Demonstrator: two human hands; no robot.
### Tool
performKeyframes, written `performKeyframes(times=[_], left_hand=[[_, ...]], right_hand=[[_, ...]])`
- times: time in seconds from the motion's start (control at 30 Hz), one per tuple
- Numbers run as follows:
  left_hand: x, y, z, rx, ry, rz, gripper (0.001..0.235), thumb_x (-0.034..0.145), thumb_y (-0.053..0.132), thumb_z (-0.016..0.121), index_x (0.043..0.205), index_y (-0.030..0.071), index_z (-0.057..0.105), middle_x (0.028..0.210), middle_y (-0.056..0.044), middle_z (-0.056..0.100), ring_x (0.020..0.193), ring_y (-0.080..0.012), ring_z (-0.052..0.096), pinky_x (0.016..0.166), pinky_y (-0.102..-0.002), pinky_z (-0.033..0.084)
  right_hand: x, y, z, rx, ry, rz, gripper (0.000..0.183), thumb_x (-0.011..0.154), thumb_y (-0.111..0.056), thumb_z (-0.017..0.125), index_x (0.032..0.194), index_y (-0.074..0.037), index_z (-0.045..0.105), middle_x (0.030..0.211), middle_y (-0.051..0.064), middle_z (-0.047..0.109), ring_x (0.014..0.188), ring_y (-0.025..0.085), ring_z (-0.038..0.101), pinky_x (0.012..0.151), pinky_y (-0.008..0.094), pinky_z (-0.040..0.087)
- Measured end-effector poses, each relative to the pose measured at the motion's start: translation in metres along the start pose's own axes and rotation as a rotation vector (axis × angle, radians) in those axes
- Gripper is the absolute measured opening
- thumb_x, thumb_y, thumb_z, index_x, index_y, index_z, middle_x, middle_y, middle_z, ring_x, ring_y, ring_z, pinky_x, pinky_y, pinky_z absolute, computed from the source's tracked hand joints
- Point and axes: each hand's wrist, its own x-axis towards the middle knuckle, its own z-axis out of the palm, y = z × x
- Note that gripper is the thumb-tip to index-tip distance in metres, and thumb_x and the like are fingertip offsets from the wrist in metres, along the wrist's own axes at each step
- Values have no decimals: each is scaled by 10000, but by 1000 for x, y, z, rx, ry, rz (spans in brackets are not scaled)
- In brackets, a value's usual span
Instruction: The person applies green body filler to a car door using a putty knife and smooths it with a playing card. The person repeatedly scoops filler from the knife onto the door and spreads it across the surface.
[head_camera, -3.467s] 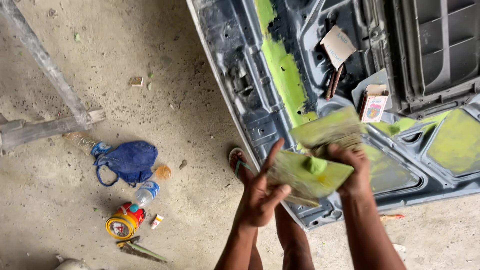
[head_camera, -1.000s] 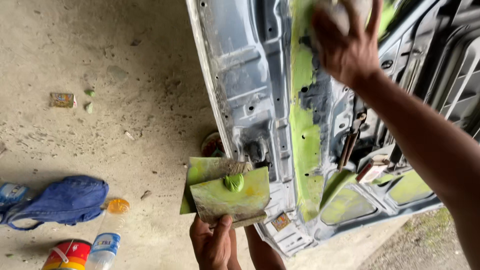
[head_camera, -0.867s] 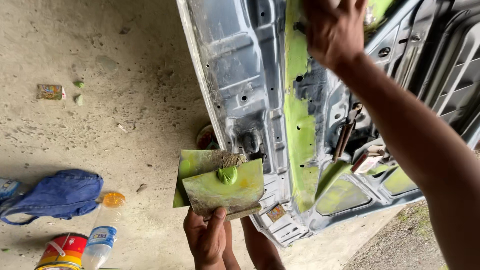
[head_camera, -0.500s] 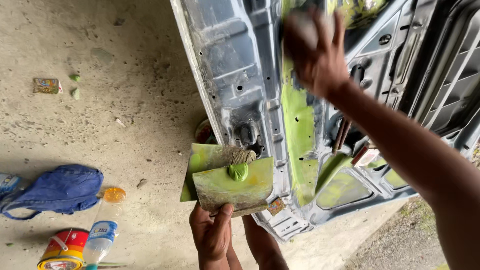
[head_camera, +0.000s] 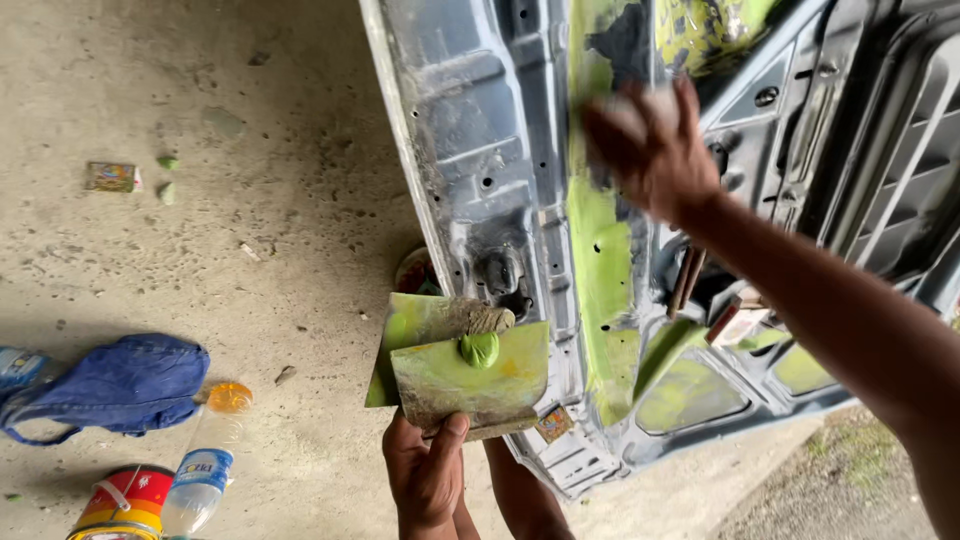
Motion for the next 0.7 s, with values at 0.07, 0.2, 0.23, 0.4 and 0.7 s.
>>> performKeyframes(times=[0.07,0.2,0.23,0.4,0.7], left_hand=[[4,-7,-1,-11,-21,11,451,863,16,645,1294,-62,537,1262,-199,619,1202,-340,563,1052,-509,439],[-3,-10,-6,5,35,-18,482,835,31,669,1291,-67,544,1224,-205,645,1151,-335,595,1019,-501,465],[0,-8,-7,3,35,-7,482,835,31,669,1291,-67,544,1224,-205,645,1151,-335,595,1019,-501,465],[4,-5,1,-57,-34,42,503,872,30,650,1334,-83,485,1287,-220,591,1222,-350,545,1080,-511,413],[0,-10,-9,52,-15,-30,435,846,21,651,1262,-71,561,1183,-168,655,1131,-296,596,998,-458,482]], right_hand=[[18,16,3,11,176,-20,768,827,74,765,1523,-105,492,1580,111,390,1385,438,372,1018,807,239],[-24,-13,16,55,155,10,830,735,119,737,1504,-114,532,1582,87,395,1389,436,343,1035,800,273],[-16,-2,11,52,164,4,830,735,119,737,1504,-114,532,1582,87,395,1389,436,343,1035,800,273],[34,22,5,-49,281,89,604,891,52,770,1475,10,622,1543,107,527,1380,437,269,906,794,292],[13,-7,21,116,238,53,573,980,-48,756,1518,-67,561,1522,97,475,1327,501,385,982,827,156]])
